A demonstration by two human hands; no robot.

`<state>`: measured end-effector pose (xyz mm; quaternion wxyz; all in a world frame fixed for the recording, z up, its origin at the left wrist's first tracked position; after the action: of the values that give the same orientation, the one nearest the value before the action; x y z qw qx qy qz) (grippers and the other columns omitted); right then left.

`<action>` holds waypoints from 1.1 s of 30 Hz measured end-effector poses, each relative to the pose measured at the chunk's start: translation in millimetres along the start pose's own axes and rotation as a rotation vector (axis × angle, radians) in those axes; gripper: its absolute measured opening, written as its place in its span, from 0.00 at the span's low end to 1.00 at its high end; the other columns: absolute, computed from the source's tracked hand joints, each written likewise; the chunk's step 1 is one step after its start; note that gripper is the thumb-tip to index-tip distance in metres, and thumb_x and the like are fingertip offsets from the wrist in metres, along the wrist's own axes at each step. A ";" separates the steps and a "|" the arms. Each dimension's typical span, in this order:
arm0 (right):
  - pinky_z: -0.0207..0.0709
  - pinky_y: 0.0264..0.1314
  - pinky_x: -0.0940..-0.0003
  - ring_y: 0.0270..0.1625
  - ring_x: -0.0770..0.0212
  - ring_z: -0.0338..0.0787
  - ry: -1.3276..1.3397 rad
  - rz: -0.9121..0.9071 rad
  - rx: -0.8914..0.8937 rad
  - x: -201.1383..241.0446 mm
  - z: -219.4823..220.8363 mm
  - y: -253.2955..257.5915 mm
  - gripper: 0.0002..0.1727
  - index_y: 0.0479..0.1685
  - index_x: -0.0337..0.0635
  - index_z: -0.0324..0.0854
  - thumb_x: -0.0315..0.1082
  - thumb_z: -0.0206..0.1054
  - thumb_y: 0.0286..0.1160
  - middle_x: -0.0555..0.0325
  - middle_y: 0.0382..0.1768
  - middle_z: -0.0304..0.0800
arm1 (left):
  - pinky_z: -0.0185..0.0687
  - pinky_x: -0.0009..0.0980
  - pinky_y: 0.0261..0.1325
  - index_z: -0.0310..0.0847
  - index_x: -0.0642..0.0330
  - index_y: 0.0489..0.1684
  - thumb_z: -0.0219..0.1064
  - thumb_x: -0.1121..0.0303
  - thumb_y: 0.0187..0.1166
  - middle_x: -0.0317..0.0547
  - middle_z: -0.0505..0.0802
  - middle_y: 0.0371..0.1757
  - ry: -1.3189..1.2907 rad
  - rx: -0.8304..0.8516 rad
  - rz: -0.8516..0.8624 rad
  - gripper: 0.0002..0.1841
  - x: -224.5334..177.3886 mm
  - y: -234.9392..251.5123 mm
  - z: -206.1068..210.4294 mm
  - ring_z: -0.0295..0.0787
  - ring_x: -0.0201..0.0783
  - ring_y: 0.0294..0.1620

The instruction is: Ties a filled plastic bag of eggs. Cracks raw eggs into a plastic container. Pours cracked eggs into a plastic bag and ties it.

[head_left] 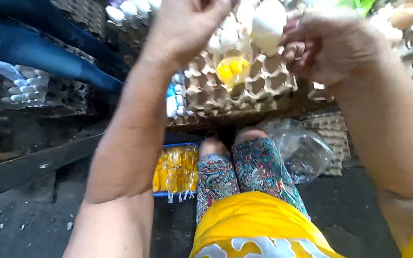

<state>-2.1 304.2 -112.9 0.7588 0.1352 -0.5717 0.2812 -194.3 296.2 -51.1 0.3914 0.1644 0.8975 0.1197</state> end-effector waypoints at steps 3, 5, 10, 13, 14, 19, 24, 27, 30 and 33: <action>0.77 0.27 0.87 0.25 0.80 0.83 0.043 -0.064 0.088 1.8 -19.6 -41.5 0.14 0.38 0.49 0.83 0.30 0.51 0.88 0.70 0.30 0.90 | 0.87 0.30 0.38 0.90 0.47 0.34 0.73 0.59 0.77 0.31 0.91 0.34 -0.055 0.010 0.086 0.06 94.3 0.8 -16.6 0.87 0.22 0.35; 0.77 0.26 0.86 0.26 0.81 0.82 -0.058 -0.085 0.125 -8.5 -41.2 -75.9 0.14 0.50 0.56 0.85 0.34 0.51 0.86 0.74 0.32 0.89 | 0.89 0.33 0.49 0.90 0.46 0.35 0.76 0.58 0.76 0.30 0.91 0.37 -0.077 0.040 -0.054 0.06 112.6 -1.9 -20.5 0.89 0.25 0.40; 0.89 0.30 0.71 0.33 0.67 0.93 -0.314 0.222 -0.122 -108.2 -129.1 -166.6 0.18 0.60 0.48 0.86 0.31 0.65 0.72 0.61 0.42 0.95 | 0.89 0.35 0.57 0.91 0.50 0.41 0.76 0.56 0.75 0.34 0.93 0.41 -0.178 0.047 -0.210 0.09 127.5 -17.4 -13.7 0.91 0.31 0.47; 0.92 0.41 0.56 0.37 0.55 0.94 -0.589 0.541 -0.262 -187.1 -171.4 -205.3 0.19 0.69 0.37 0.80 0.26 0.66 0.79 0.46 0.44 0.93 | 0.91 0.35 0.57 0.90 0.55 0.47 0.76 0.55 0.77 0.37 0.94 0.44 -0.215 0.006 -0.279 0.14 134.9 -19.3 -11.2 0.93 0.33 0.47; 0.91 0.47 0.50 0.41 0.50 0.95 -0.696 0.629 -0.273 -209.1 -181.1 -209.7 0.21 0.72 0.37 0.78 0.28 0.65 0.81 0.42 0.49 0.92 | 0.91 0.34 0.55 0.89 0.57 0.51 0.73 0.56 0.79 0.38 0.94 0.46 -0.222 -0.020 -0.285 0.15 129.1 -19.7 -12.2 0.93 0.32 0.47; 0.81 0.65 0.33 0.57 0.34 0.92 -1.050 0.691 -0.255 -262.1 -186.1 -192.3 0.24 0.78 0.36 0.76 0.30 0.65 0.83 0.31 0.62 0.87 | 0.87 0.26 0.55 0.84 0.60 0.56 0.66 0.67 0.85 0.35 0.91 0.48 -0.190 -0.150 -0.442 0.10 71.3 -29.6 -24.0 0.89 0.25 0.47; 0.78 0.69 0.34 0.59 0.33 0.91 -1.186 0.588 -0.143 -265.2 -169.0 -174.7 0.22 0.73 0.32 0.80 0.30 0.67 0.82 0.29 0.62 0.87 | 0.85 0.28 0.60 0.84 0.62 0.60 0.66 0.65 0.85 0.40 0.92 0.53 -0.152 -0.112 -0.402 0.14 85.9 -29.6 -26.5 0.89 0.27 0.52; 0.83 0.63 0.38 0.52 0.41 0.94 -1.063 0.622 0.054 -239.2 -135.6 -163.7 0.19 0.69 0.36 0.84 0.37 0.66 0.86 0.37 0.56 0.92 | 0.86 0.29 0.60 0.83 0.64 0.64 0.67 0.68 0.83 0.46 0.91 0.60 -0.067 -0.031 -0.346 0.16 92.0 -23.8 -14.7 0.90 0.29 0.52; 0.91 0.41 0.62 0.37 0.64 0.94 -0.970 0.206 0.128 -155.0 -78.8 -135.4 0.19 0.62 0.43 0.88 0.43 0.61 0.84 0.56 0.46 0.96 | 0.87 0.40 0.64 0.82 0.61 0.70 0.70 0.68 0.81 0.53 0.87 0.68 0.062 0.085 -0.286 0.20 94.2 -15.6 9.9 0.90 0.40 0.60; 0.87 0.41 0.67 0.38 0.66 0.90 -1.176 -0.325 0.002 -54.4 -40.7 -100.2 0.20 0.63 0.40 0.88 0.42 0.58 0.88 0.52 0.47 0.94 | 0.73 0.53 0.78 0.78 0.59 0.77 0.71 0.67 0.80 0.57 0.82 0.77 0.272 0.195 -0.224 0.25 93.3 -6.3 32.8 0.80 0.53 0.77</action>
<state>78.1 230.1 -165.2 0.3488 0.3542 -0.8668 0.0407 -231.0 329.6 -136.9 0.2596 0.0831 0.9621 0.0092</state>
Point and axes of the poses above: each hand's wrist, its own y-axis towards the middle knuckle, its own z-axis out of the palm, x = y × z, the point moved 10 cm from there along y, towards the middle knuckle
